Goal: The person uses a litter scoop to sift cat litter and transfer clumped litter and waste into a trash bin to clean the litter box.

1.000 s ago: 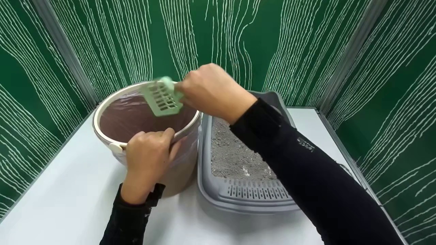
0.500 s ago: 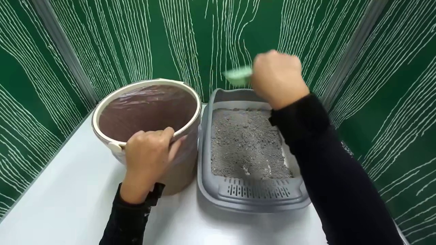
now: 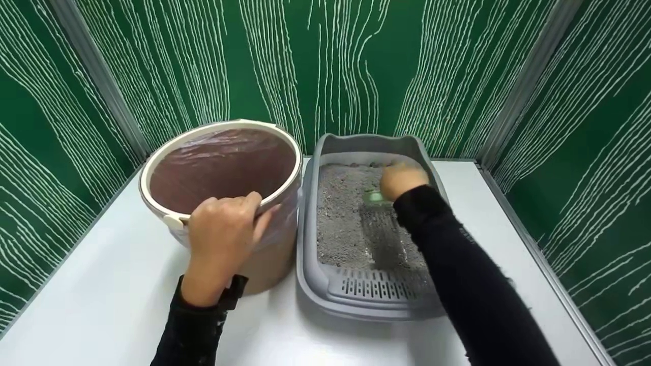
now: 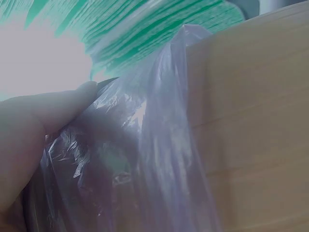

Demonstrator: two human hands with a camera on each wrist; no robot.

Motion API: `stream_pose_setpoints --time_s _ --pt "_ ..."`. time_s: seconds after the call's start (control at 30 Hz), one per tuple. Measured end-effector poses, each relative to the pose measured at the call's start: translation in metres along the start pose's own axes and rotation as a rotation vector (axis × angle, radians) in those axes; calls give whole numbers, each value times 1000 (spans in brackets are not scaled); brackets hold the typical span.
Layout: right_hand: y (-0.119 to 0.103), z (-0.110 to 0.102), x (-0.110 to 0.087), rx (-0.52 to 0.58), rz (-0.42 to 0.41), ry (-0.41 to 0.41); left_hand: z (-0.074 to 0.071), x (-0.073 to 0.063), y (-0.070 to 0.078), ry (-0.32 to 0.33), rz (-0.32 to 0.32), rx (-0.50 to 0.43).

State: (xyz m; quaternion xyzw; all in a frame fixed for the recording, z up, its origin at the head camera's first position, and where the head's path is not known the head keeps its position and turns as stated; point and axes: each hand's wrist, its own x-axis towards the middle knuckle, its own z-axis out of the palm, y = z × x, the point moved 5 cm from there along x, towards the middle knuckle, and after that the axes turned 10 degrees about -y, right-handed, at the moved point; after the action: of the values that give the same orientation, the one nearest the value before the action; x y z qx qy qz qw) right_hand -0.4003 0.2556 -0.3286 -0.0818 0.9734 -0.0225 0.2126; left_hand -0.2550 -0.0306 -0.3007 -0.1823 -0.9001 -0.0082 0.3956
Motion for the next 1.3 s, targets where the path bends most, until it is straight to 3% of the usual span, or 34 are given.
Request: stream_pose_setpoints --time_s 0.23,0.6,0.83,1.1,1.3 --pt "19 28 39 98 23 135 1 0 0 1 -1 0" --pt "27 46 73 201 100 324 0 1 -2 -4 2 3" --pt "31 45 93 220 162 326 1 1 -1 -1 -7 11" --pt "40 68 108 286 169 462 3 0 0 -10 -6 1" --pt "39 71 120 363 178 458 2 1 -1 -13 -11 -4"
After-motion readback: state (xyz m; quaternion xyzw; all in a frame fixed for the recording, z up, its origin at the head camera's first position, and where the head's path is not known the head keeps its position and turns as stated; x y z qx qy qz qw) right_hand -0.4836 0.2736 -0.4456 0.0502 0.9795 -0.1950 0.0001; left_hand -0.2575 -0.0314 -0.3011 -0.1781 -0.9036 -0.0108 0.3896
